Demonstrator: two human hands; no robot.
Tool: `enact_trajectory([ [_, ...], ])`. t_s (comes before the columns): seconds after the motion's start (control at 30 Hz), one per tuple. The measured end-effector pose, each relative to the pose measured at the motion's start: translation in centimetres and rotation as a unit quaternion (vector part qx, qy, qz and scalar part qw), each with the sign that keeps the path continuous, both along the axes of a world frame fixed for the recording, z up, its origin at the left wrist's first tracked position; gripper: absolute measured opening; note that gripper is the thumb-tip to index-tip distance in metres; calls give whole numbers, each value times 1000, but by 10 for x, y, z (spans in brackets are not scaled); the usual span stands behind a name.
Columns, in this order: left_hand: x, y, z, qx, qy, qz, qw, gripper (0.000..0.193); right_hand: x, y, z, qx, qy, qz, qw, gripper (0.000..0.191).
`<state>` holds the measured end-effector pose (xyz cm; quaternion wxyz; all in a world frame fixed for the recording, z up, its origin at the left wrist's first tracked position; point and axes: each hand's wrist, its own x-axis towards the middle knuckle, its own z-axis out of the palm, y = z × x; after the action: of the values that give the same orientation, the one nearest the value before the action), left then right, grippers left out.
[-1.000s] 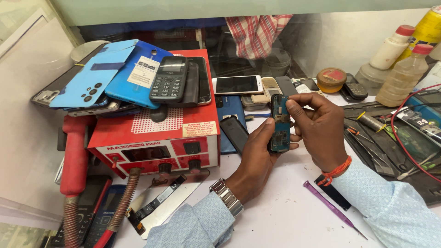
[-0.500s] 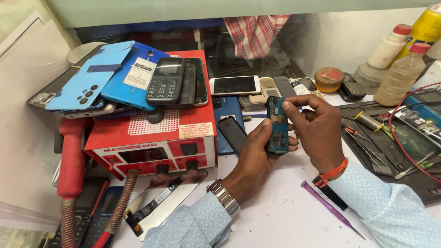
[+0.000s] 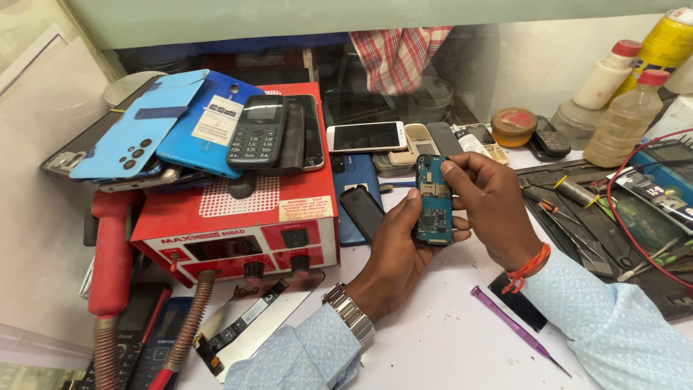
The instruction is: The person uses a small screwdriver to remove screws from a mobile phone, then disassembles the device by removing the back cover and battery. They handle the motherboard and keypad separately, inspecting components before reassembling the phone.
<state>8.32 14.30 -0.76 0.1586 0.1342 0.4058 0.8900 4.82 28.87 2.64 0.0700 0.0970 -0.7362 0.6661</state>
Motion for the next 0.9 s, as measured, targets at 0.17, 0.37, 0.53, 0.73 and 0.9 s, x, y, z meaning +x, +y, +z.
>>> enact_trajectory([
  [0.17, -1, 2, -3, 34, 9, -2, 999, 53, 3, -2, 1, 5, 10, -25, 1000, 23],
  [0.37, -4, 1, -9, 48, 15, -1, 999, 44, 5, -5, 3, -7, 19, -18, 1000, 23],
  [0.53, -5, 3, -6, -24, 31, 30, 999, 34, 3, -5, 2, -2, 4, -37, 999, 21],
  [0.73, -1, 4, -1, -64, 27, 61, 996, 31, -3, 5, -1, -21, 3, 46, 999, 27],
  [0.9, -4, 7, -4, -123, 23, 98, 987, 29, 1, 4, 2, -110, -46, 197, 973, 34],
])
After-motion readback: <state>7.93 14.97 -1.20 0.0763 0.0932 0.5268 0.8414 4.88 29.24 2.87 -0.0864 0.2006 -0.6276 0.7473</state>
